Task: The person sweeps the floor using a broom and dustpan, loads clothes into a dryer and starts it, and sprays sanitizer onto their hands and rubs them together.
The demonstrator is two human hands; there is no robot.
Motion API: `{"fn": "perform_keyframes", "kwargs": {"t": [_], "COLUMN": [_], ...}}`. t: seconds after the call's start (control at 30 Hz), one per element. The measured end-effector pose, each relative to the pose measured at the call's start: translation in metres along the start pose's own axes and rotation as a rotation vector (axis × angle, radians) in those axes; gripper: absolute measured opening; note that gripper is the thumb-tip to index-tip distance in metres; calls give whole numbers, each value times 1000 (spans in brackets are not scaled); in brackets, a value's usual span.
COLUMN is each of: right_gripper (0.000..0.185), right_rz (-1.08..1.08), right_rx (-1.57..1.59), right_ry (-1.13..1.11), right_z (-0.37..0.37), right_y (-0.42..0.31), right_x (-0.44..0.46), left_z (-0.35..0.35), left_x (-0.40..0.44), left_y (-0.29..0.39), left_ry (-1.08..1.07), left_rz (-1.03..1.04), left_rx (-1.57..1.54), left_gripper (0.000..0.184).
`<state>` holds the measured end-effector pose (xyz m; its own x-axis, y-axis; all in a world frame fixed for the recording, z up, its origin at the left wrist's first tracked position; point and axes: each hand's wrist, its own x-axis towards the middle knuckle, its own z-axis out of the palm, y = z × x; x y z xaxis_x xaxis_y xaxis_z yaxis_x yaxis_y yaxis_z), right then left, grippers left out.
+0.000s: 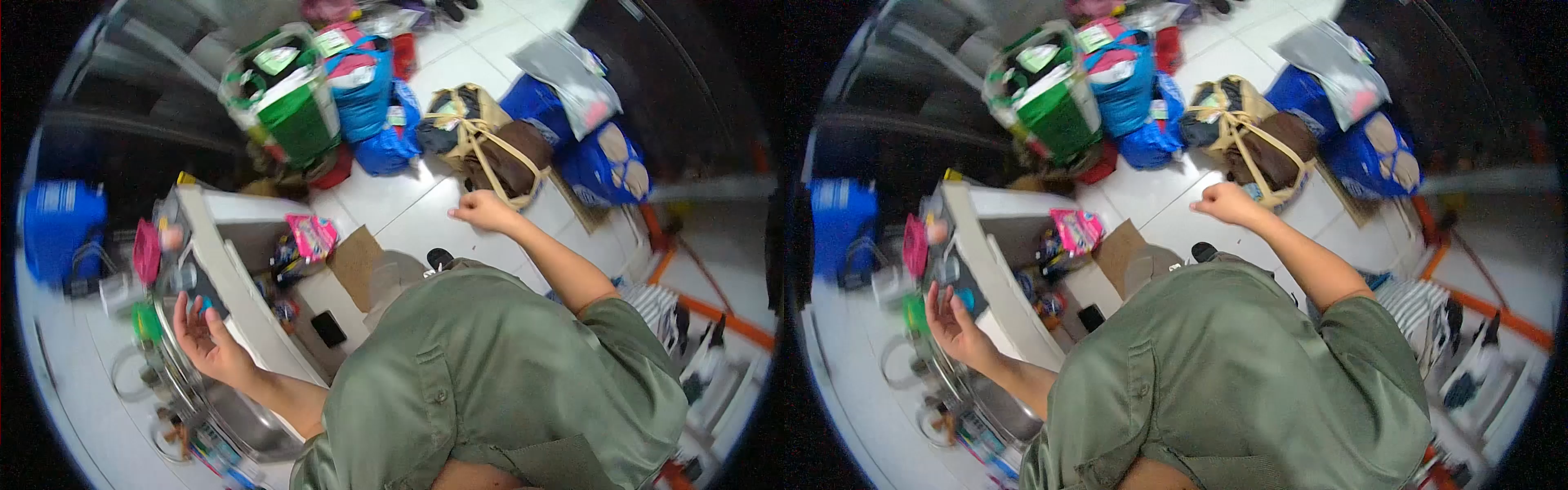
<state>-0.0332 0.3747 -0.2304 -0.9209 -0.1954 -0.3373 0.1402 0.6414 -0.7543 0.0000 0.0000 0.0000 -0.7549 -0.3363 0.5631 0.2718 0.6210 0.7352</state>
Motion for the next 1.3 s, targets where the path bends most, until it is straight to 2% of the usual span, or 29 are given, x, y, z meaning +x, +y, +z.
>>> {"fn": "perform_keyframes", "kwargs": {"t": [0.07,0.1,0.17,0.23,0.27,0.3,0.33,0.37,0.43,0.47,0.53,0.57,0.63,0.7,0.73,0.8,0.87,0.9,0.93,1.0,1.03,1.1,1.13,1.2,1.23,1.3], "right_gripper": [41,40,35,35,33,33,34,34,31,31,29,29,29,27,28,28,23,23,24,26,26,32,32,29,29,32], "right_rz": [311,328,551,739,963,1066,1066,1286,1528,1554,1596,1611,1383,1261,1256,1272,1265,1269,1221,1308,1463,1441,1433,1570,1565,1214], "right_rx": [182,152,52,237,538,650,787,619,523,544,1148,1174,1295,1240,1273,1313,1237,1260,1057,983,1111,1309,1317,1237,1242,245], "right_ry": [235,363,439,456,432,411,677,635,796,821,738,764,818,999,1026,1106,916,932,962,1126,1271,1519,1515,1149,1130,378], "right_z": [27,-28,2,37,35,49,71,97,151,143,104,102,108,119,135,149,152,161,171,190,195,205,204,212,234,294], "right_y": [22,72,135,197,184,200,208,230,247,219,148,135,112,100,103,103,94,96,100,109,104,93,92,83,89,116], "right_x": [-22,32,5,-16,-33,-43,-60,-74,-100,-96,-81,-73,-59,-43,-38,-47,-52,-61,-75,-89,-90,-94,-97,-97,-97,-90], "left_z": [20,114,171,238,268,304,340,371,427,451,495,514,545,567,579,582,594,597,600,606,612,631,643,664,679,705], "left_x": [31,59,80,101,112,123,129,136,136,134,128,124,111,95,84,60,39,29,17,1,-7,-23,-33,-48,-57,-71], "left_y": [-19,-12,-21,-37,-45,-53,-55,-66,-64,-66,-72,-75,-70,-52,-53,-26,-24,-19,-15,-8,-7,-15,-19,-42,-58,-84], "left_ry": [-191,-216,-460,-695,-821,-904,-991,-1108,-1293,-1397,-1561,-1622,-1758,-1837,-1844,-1938,-1996,-2010,-2071,-2181,-2196,-2245,-2240,-2266,-2249,-2216], "left_rz": [-1,95,44,-22,-9,46,166,246,393,415,512,590,678,897,995,954,958,984,1001,966,931,786,789,403,283,40], "left_rx": [-81,-103,-145,-248,-148,-125,-122,-85,-69,-27,33,46,69,188,148,107,30,31,31,74,34,32,42,23,36,162], "left_gripper": [31,29,28,26,25,23,25,26,29,31,33,35,40,43,44,45,46,46,46,47,48,49,49,50,50,49]}}
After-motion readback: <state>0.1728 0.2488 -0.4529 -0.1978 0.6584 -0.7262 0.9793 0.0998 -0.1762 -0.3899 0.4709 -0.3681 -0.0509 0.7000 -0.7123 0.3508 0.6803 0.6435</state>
